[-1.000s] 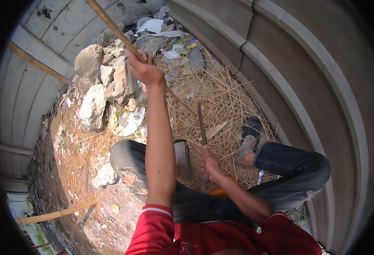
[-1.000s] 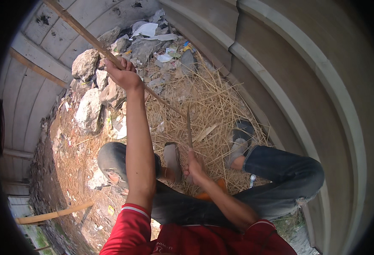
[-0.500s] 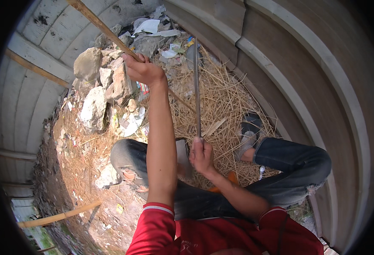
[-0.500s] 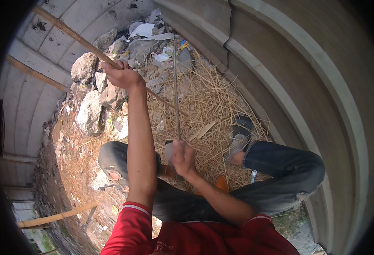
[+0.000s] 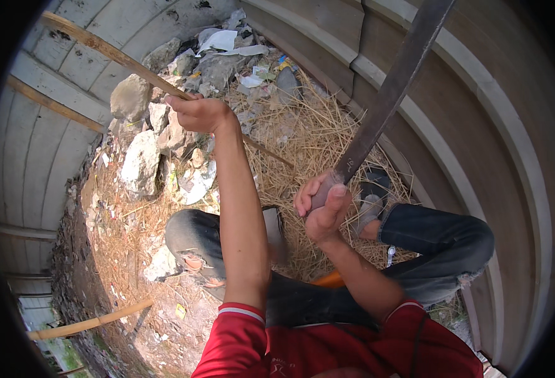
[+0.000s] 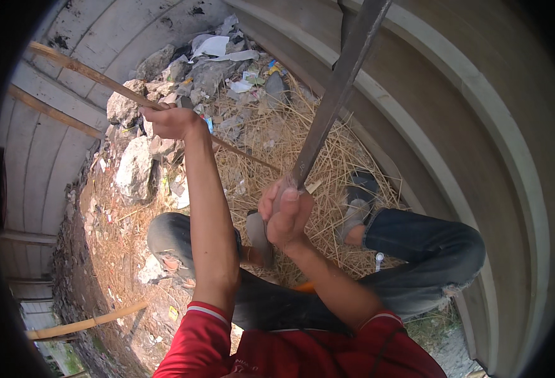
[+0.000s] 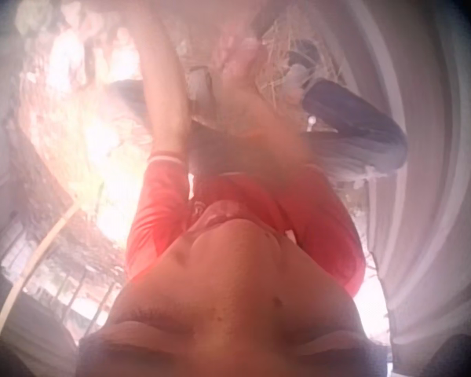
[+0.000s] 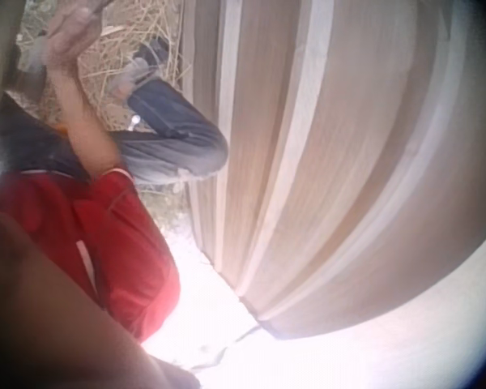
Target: The person sits inside a large container and uses a machete to shave and shape a long wooden stick. They then switch to a utility knife to further refine the stick's surface and edges.
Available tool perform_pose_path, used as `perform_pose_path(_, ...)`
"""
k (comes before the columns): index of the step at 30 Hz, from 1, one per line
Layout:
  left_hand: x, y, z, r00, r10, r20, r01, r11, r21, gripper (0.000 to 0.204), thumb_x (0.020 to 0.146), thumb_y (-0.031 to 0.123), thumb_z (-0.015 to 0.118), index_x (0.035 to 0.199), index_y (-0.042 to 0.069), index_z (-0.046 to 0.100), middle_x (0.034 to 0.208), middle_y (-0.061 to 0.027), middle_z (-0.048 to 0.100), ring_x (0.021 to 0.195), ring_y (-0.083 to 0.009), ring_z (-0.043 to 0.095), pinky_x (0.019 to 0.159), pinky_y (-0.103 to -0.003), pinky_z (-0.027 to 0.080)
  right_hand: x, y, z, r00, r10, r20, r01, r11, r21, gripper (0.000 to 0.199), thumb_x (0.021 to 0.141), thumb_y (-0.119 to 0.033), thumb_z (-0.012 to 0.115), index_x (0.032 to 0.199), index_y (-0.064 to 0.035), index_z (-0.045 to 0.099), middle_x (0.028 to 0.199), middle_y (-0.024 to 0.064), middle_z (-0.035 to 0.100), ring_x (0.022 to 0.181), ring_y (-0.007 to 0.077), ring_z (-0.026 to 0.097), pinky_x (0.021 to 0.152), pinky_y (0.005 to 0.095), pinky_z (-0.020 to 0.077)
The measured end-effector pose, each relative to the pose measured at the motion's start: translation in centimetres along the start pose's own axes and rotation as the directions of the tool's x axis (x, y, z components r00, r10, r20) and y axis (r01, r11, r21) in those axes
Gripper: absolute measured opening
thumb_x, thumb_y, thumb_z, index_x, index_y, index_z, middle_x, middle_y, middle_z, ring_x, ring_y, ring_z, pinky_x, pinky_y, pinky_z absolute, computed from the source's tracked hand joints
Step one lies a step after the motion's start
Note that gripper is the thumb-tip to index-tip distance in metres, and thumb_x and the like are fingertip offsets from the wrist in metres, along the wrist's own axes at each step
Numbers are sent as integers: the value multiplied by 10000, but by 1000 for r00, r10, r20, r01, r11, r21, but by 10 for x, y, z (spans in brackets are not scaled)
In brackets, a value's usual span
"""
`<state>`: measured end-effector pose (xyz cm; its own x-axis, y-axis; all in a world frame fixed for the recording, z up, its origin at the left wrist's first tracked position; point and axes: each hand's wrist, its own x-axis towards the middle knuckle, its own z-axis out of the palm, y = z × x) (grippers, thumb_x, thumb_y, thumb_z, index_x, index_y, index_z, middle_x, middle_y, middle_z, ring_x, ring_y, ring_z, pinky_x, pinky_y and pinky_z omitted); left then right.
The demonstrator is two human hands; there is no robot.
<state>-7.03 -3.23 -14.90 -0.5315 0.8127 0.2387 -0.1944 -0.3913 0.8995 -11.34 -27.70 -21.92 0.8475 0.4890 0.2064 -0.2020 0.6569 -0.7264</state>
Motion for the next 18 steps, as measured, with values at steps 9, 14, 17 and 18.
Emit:
perform_pose_path(9, 8, -12, -6, 998, 5, -66, -3, 999, 36, 617, 1050, 479, 354, 693, -3, 502, 627, -78, 479, 593, -234, 442, 571, -412, 370, -25, 14, -42, 644, 750, -151, -759, 602, -248, 562, 1026, -604, 461, 774, -102, 446, 582, -1, 427, 448, 90, 426, 416, 280, 388)
perform_pose_path(14, 10, -14, 2, 999, 9, -44, -7, 1000, 27, 648, 1047, 502, 345, 707, -18, 530, 618, -84, 475, 599, -250, 453, 599, -443, 381, 28, -41, 19, 981, 191, 29, -186, 974, -131, 543, 1068, -488, 429, 718, -76, 482, 593, 15, 478, 451, 99, 451, 409, 287, 381)
perform_pose_path(17, 4, -10, 7, 999, -14, -41, 18, 995, 99, 650, 1049, 497, 336, 688, -2, 542, 604, -84, 490, 599, -257, 469, 613, -445, 387, -20, 35, -17, 1000, -20, 17, 23, 981, -195, 526, 1066, -472, 435, 725, -77, 505, 594, 10, 477, 458, 104, 457, 414, 312, 378)
perform_pose_path(18, 2, -7, 9, 999, -12, -36, 16, 991, 131, 651, 1050, 495, 333, 683, 0, 544, 605, -85, 497, 599, -260, 473, 617, -448, 388, -45, 72, -47, 987, 160, 3, -146, 908, -393, 525, 1057, -486, 448, 730, -80, 506, 592, 6, 473, 450, 112, 452, 415, 326, 378)
